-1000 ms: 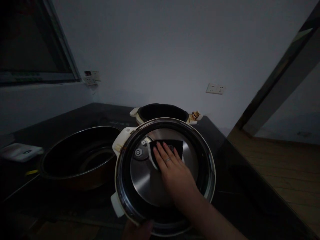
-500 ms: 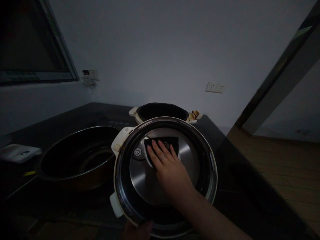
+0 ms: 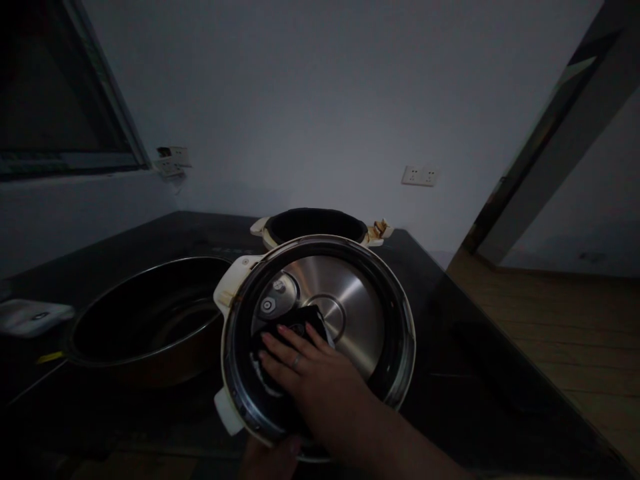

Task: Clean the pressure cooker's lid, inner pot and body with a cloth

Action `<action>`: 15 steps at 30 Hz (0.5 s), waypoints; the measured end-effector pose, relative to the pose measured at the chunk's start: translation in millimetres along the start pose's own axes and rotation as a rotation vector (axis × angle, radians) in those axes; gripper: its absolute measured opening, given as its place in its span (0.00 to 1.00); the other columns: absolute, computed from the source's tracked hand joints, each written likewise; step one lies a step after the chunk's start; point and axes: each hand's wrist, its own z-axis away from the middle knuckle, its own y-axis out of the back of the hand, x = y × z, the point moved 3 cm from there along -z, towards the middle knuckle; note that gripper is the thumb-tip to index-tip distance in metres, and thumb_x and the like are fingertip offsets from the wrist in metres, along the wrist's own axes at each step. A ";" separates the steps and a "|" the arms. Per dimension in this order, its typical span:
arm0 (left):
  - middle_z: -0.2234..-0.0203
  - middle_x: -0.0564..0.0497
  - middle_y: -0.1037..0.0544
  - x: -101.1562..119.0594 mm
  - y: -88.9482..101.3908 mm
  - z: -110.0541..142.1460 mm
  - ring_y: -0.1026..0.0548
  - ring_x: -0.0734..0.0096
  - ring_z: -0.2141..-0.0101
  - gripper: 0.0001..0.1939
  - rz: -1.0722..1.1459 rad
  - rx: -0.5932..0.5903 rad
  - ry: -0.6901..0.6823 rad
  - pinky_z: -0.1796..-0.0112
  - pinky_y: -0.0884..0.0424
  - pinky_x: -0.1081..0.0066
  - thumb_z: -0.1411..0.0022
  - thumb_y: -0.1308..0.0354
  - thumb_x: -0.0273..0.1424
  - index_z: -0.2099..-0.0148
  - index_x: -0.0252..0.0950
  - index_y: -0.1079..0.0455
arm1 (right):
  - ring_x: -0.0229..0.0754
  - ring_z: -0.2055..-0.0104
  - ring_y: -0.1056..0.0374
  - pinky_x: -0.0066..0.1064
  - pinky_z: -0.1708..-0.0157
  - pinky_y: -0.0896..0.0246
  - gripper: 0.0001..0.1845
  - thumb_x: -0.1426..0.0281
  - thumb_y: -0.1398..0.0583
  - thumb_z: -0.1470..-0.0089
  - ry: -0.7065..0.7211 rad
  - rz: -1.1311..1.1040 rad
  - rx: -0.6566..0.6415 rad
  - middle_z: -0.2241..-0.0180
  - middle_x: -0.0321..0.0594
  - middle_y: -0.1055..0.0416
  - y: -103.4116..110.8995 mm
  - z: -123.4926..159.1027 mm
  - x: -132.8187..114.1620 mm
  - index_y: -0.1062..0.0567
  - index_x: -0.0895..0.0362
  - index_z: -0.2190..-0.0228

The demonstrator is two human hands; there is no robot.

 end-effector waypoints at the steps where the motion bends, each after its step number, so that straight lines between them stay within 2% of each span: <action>1: 0.62 0.51 0.20 -2.8 2.5 -4.2 0.28 0.50 0.50 0.29 -0.010 0.007 0.013 0.45 0.37 0.55 0.59 0.28 0.30 0.51 0.43 0.27 | 0.40 0.31 0.63 0.49 0.35 0.62 0.32 0.78 0.50 0.40 0.001 0.021 0.019 0.34 0.34 0.54 0.2 -0.6 2.4 0.47 0.50 0.37; 5: 0.66 0.49 0.18 -13.4 12.5 -6.2 0.25 0.48 0.52 0.31 0.023 0.029 0.089 0.45 0.36 0.53 0.61 0.29 0.33 0.50 0.43 0.26 | 0.42 0.32 0.58 0.50 0.36 0.57 0.32 0.78 0.48 0.42 -0.025 0.119 0.053 0.35 0.36 0.50 8.2 3.6 13.1 0.45 0.51 0.38; 9: 0.66 0.49 0.18 -19.6 19.7 -4.4 0.26 0.49 0.50 0.34 0.113 0.021 0.118 0.44 0.37 0.54 0.64 0.27 0.33 0.51 0.44 0.26 | 0.44 0.33 0.54 0.52 0.38 0.54 0.33 0.82 0.49 0.46 -0.120 0.207 0.093 0.36 0.38 0.46 29.8 7.3 33.0 0.40 0.53 0.40; 13: 0.67 0.51 0.18 -26.1 26.7 -6.2 0.24 0.50 0.54 0.32 0.080 0.062 0.152 0.47 0.33 0.54 0.64 0.27 0.33 0.51 0.44 0.25 | 0.46 0.33 0.56 0.53 0.38 0.56 0.34 0.83 0.49 0.47 -0.269 0.222 0.202 0.36 0.43 0.48 45.9 4.3 56.8 0.40 0.56 0.40; 15: 0.69 0.51 0.18 -26.9 26.2 -6.6 0.22 0.51 0.56 0.30 0.075 0.045 0.138 0.50 0.31 0.56 0.63 0.27 0.33 0.53 0.43 0.25 | 0.46 0.33 0.58 0.53 0.37 0.57 0.34 0.83 0.50 0.48 -0.270 0.187 0.191 0.35 0.43 0.49 43.9 2.8 57.8 0.41 0.57 0.39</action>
